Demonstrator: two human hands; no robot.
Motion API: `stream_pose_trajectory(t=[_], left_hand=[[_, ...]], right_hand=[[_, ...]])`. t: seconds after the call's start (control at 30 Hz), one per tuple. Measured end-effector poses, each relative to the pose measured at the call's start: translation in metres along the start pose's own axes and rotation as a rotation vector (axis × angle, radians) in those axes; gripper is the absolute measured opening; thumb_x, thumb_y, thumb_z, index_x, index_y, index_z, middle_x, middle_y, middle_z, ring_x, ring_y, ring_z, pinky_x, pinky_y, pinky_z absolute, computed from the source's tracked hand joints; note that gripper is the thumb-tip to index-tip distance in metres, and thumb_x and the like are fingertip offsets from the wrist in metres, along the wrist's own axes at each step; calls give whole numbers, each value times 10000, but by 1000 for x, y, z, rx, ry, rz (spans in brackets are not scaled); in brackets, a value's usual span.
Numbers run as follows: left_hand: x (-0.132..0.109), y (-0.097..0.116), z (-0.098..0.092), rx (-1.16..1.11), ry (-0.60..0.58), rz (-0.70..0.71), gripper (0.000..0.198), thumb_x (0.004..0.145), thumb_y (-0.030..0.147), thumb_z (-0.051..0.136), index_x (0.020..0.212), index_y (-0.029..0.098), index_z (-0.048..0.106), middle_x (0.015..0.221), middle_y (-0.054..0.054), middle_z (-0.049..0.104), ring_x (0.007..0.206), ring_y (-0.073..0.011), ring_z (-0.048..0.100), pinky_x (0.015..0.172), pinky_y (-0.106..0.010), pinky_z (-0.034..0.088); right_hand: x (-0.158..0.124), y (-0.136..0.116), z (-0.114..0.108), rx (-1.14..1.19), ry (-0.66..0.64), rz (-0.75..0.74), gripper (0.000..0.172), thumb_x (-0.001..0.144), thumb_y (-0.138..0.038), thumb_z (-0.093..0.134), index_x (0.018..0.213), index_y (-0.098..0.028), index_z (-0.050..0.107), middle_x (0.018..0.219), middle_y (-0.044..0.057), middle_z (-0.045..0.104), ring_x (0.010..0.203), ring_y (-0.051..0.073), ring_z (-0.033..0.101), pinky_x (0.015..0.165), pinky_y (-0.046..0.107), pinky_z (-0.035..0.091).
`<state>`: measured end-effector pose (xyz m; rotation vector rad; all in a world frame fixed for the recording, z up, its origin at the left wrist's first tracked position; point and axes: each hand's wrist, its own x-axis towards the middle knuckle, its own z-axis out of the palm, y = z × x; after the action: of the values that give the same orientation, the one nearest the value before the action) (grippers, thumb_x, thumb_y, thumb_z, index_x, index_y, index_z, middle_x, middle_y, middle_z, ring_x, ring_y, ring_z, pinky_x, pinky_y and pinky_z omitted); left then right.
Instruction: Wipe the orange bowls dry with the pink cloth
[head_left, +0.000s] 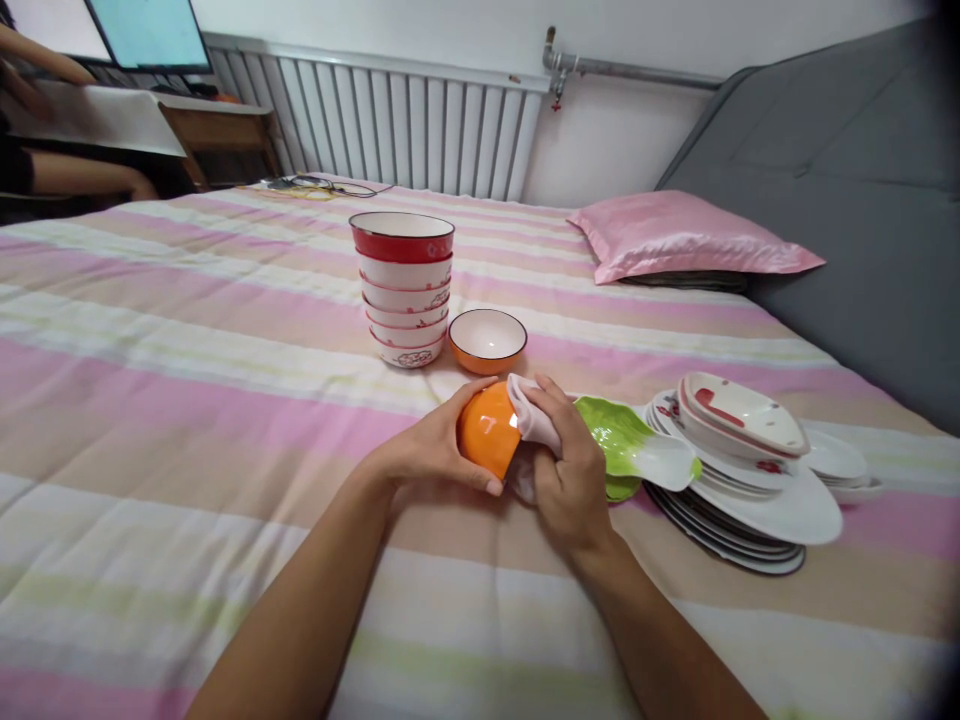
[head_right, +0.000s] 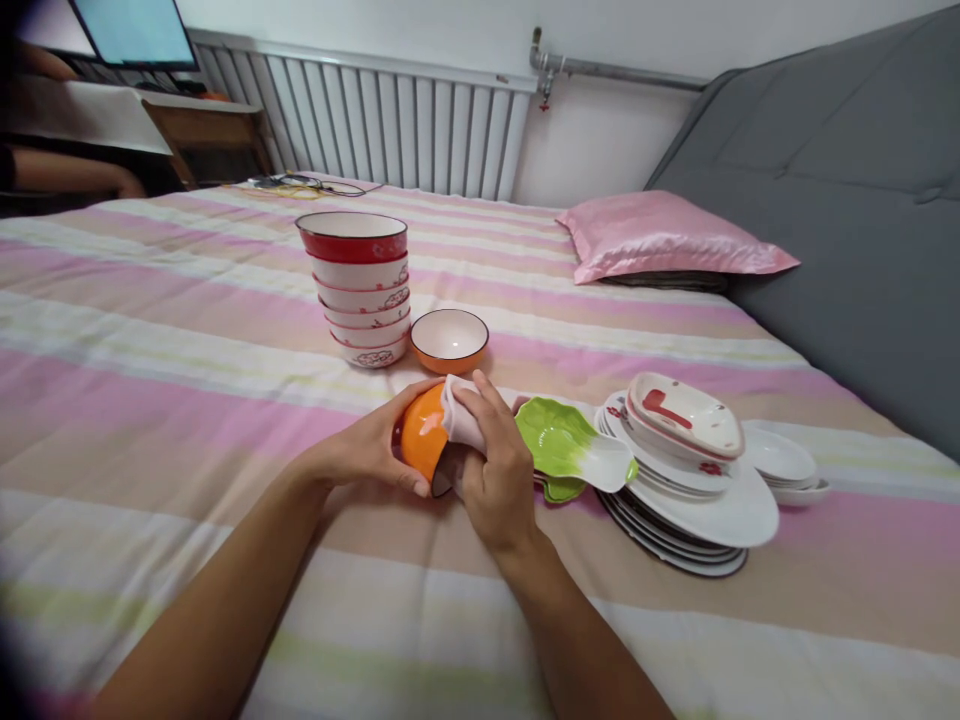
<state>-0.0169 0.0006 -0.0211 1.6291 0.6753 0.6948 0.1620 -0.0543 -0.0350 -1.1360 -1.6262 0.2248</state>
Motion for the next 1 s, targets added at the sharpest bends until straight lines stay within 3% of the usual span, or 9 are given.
stream_pose_trajectory(t=[0.2,0.3,0.4,0.53,0.63,0.7,0.83,1.0], left_hand=[[5,-2,15,289,218,53,1123,438,415,887,1408,226,353,1425,-154,403,1295,-381,398,1067,-548,340],[6,-1,17,292,262,37,1069,454,440,872,1384,217,394,1385,-150,456,1248,-379,452,1029,-540,388],[6,1,19,244,314,-16,947,518,459,841,1339,211,440,1319,-138,528,1174,-351,526,959,-494,457],[5,4,23,236,383,-64,823,600,507,785,1301,216,468,1262,-115,582,1095,-306,586,875,-417,503],[3,5,25,313,430,-99,764,674,584,699,1293,200,469,1227,-125,602,1058,-298,601,850,-400,498],[3,6,26,372,457,-138,697,761,644,571,1270,178,476,1184,-137,622,1025,-296,609,830,-402,485],[3,7,26,480,503,-162,631,857,683,359,1182,170,530,1047,-128,663,910,-280,621,739,-378,455],[3,8,24,456,547,-116,589,878,667,325,1007,167,609,679,-44,642,674,-224,609,625,-319,421]], right_hand=[[2,7,1,305,115,277,532,762,-63,430,1217,-279,601,1348,16,562,1269,221,500,1096,461,364],[4,5,0,439,113,381,434,804,-140,485,1182,-294,632,1235,13,639,1158,210,581,1036,436,428],[6,-3,-6,418,72,388,360,794,-166,515,1085,-279,694,1119,18,684,1114,203,597,984,383,464],[8,-13,-12,407,-6,432,313,769,-171,542,1019,-246,715,873,4,687,849,158,641,728,267,527],[9,-15,-12,516,8,514,261,788,-206,564,1013,-221,695,679,-31,615,616,105,579,556,205,487],[9,-16,-9,579,16,530,261,810,-255,585,1053,-212,670,698,-24,619,632,108,586,567,203,500],[7,-18,-2,684,5,494,397,763,-297,702,1140,-215,607,985,23,668,934,155,630,806,253,538],[9,-19,-4,892,56,685,420,697,-304,775,1067,-201,606,896,20,710,821,192,686,712,320,588]])
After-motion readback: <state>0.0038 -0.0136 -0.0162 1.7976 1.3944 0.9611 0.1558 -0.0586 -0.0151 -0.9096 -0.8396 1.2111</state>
